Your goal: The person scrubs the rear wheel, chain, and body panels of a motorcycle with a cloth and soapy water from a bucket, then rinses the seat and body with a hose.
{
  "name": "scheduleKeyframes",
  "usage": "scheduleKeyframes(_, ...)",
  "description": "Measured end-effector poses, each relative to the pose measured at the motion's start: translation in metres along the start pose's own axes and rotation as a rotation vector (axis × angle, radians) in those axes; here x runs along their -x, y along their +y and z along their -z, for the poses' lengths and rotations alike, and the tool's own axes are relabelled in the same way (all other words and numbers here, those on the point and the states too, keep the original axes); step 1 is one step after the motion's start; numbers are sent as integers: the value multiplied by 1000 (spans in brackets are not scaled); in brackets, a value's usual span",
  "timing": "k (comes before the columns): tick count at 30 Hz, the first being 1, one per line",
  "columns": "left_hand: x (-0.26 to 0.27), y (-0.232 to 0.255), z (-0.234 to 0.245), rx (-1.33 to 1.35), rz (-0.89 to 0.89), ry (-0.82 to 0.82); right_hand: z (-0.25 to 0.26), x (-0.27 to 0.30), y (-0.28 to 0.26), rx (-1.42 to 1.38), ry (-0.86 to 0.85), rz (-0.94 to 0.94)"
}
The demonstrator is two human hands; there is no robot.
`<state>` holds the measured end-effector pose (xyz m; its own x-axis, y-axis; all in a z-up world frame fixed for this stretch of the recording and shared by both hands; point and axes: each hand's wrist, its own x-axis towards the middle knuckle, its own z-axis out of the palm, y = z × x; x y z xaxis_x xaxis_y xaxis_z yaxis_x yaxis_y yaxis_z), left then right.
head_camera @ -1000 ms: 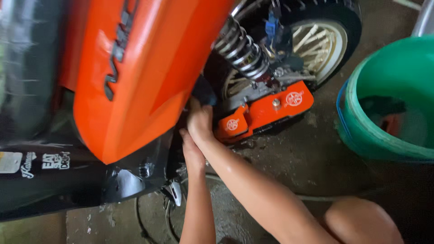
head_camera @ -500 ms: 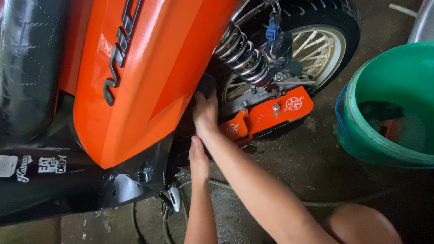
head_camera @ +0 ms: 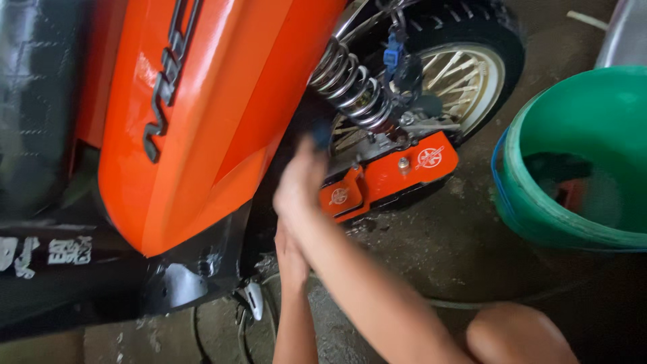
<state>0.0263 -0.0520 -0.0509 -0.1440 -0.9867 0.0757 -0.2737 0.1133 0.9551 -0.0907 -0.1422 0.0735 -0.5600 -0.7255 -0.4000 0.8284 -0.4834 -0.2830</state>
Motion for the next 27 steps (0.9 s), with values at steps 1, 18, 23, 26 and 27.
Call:
scheduleKeyframes(1, 5, 3, 6, 127, -17, -30, -8, -6, -19, -110, -23, -52)
scheduleKeyframes(18, 34, 30, 44, 414, 77, 252, -3, 109, -18, 206, -50, -222)
scheduleKeyframes(23, 54, 30, 51, 728, 29, 375, 41, 117, 31, 115, -155, -403)
scheduleKeyframes(26, 54, 47, 41, 687, 53, 198, 36, 81, 34, -178, -70, -611)
scheduleKeyframes(27, 54, 54, 39, 644, -13, 148, 36, 73, 33, -209, -50, -568)
